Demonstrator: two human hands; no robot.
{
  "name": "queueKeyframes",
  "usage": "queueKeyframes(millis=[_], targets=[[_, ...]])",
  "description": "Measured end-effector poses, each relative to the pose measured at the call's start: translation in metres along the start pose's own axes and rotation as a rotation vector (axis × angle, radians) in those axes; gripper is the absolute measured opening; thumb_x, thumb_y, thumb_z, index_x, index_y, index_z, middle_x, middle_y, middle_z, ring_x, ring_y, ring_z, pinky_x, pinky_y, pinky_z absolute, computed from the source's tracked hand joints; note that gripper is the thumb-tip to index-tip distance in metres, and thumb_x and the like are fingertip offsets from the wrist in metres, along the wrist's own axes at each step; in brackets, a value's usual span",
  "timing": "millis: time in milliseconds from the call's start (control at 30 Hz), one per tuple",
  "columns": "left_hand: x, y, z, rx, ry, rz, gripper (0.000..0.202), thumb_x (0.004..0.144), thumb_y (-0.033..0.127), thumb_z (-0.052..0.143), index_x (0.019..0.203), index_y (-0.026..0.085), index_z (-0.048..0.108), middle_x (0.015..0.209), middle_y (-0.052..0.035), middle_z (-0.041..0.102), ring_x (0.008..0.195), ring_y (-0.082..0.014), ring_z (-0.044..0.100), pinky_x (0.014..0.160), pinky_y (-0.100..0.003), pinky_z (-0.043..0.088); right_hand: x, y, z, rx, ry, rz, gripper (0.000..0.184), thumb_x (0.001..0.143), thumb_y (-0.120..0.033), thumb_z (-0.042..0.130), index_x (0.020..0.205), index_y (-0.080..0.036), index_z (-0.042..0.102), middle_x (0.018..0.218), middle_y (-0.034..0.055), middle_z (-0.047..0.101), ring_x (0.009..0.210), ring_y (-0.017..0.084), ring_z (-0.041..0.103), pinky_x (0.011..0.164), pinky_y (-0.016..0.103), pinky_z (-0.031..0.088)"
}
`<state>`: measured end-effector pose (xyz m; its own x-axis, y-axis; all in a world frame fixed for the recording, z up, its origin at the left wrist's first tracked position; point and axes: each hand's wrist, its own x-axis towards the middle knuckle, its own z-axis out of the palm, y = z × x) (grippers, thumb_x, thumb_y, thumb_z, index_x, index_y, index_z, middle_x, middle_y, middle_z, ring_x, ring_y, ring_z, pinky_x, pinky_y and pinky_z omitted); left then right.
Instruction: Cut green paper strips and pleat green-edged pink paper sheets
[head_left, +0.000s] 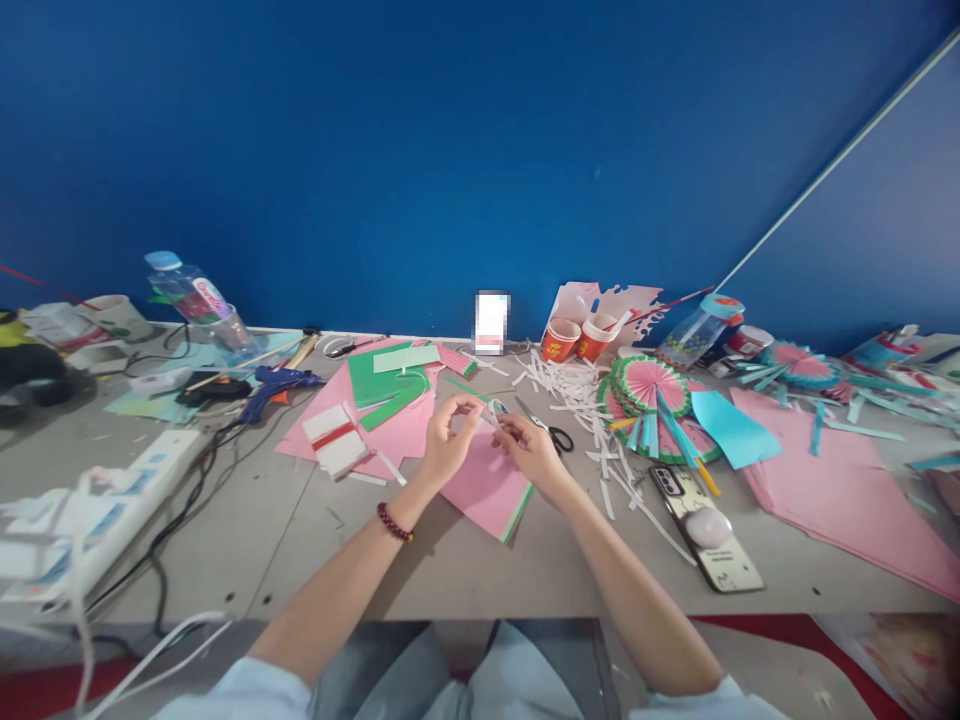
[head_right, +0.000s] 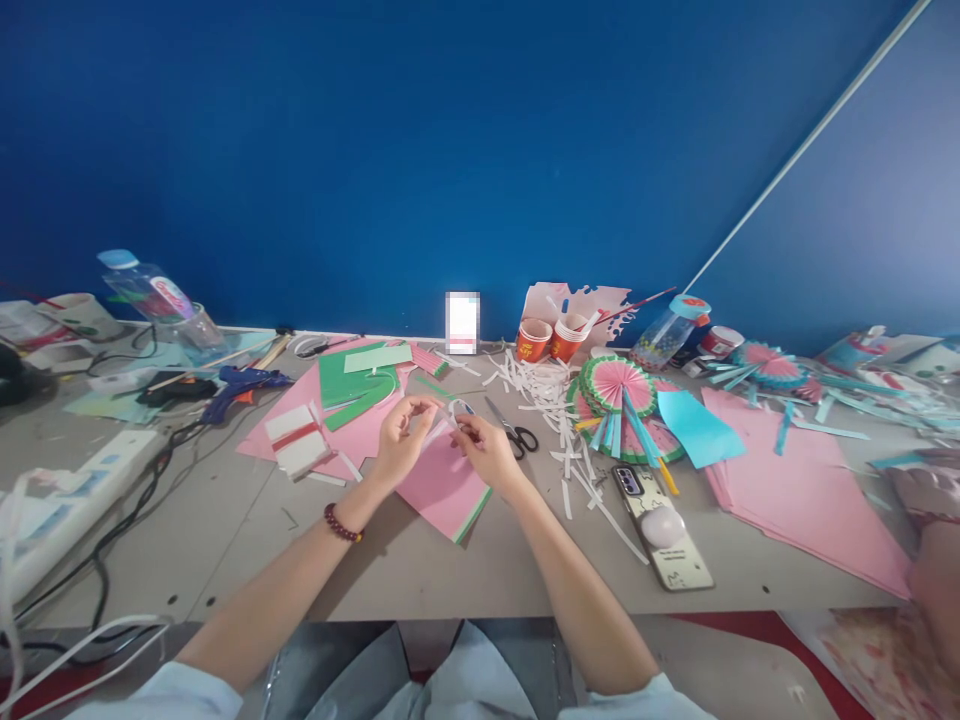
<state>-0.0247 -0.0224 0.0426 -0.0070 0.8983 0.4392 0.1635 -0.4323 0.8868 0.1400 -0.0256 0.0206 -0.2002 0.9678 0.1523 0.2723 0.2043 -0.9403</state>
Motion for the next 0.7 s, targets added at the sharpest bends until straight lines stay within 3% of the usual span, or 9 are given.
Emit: queueKeyframes(millis=[200,367,700], targets=[[0.001,0.000,0.000,0.040,0.036,0.018,0.016,0.089,0.033,0.051,0.088,0.020,0.059,0.090,-0.0045,0.065,0.086,-0.0158,0.061,0.071,-0.026,0.049,0.001,0.000,0.000,0.078,-0.011,0.040,0.039,0.081,-0.040,0.056,0.110,-0.014,0.059,0.074,0.0041,0.067,0.062,0.012,0.056,0.053,0.022,0.043],[0.005,-0.009,0.000,0.092,0.096,0.044,0.015,0.089,0.032,0.052,0.088,0.020,0.060,0.090,-0.0040,0.066,0.087,-0.0160,0.061,0.078,-0.029,0.049,-0.002,-0.005,0.000,0.148,-0.051,0.105,0.044,0.080,-0.043,0.056,0.113,-0.014,0.059,0.077,0.0043,0.067,0.056,0.010,0.050,0.043,0.019,0.039],[0.005,-0.009,0.000,0.075,0.080,0.043,0.014,0.089,0.032,0.052,0.087,0.021,0.060,0.093,-0.0046,0.066,0.089,-0.0165,0.061,0.079,-0.030,0.050,-0.003,-0.003,0.000,0.194,-0.033,0.102,0.042,0.078,-0.044,0.060,0.109,-0.016,0.066,0.071,0.0031,0.066,0.054,0.009,0.048,0.040,0.017,0.039]])
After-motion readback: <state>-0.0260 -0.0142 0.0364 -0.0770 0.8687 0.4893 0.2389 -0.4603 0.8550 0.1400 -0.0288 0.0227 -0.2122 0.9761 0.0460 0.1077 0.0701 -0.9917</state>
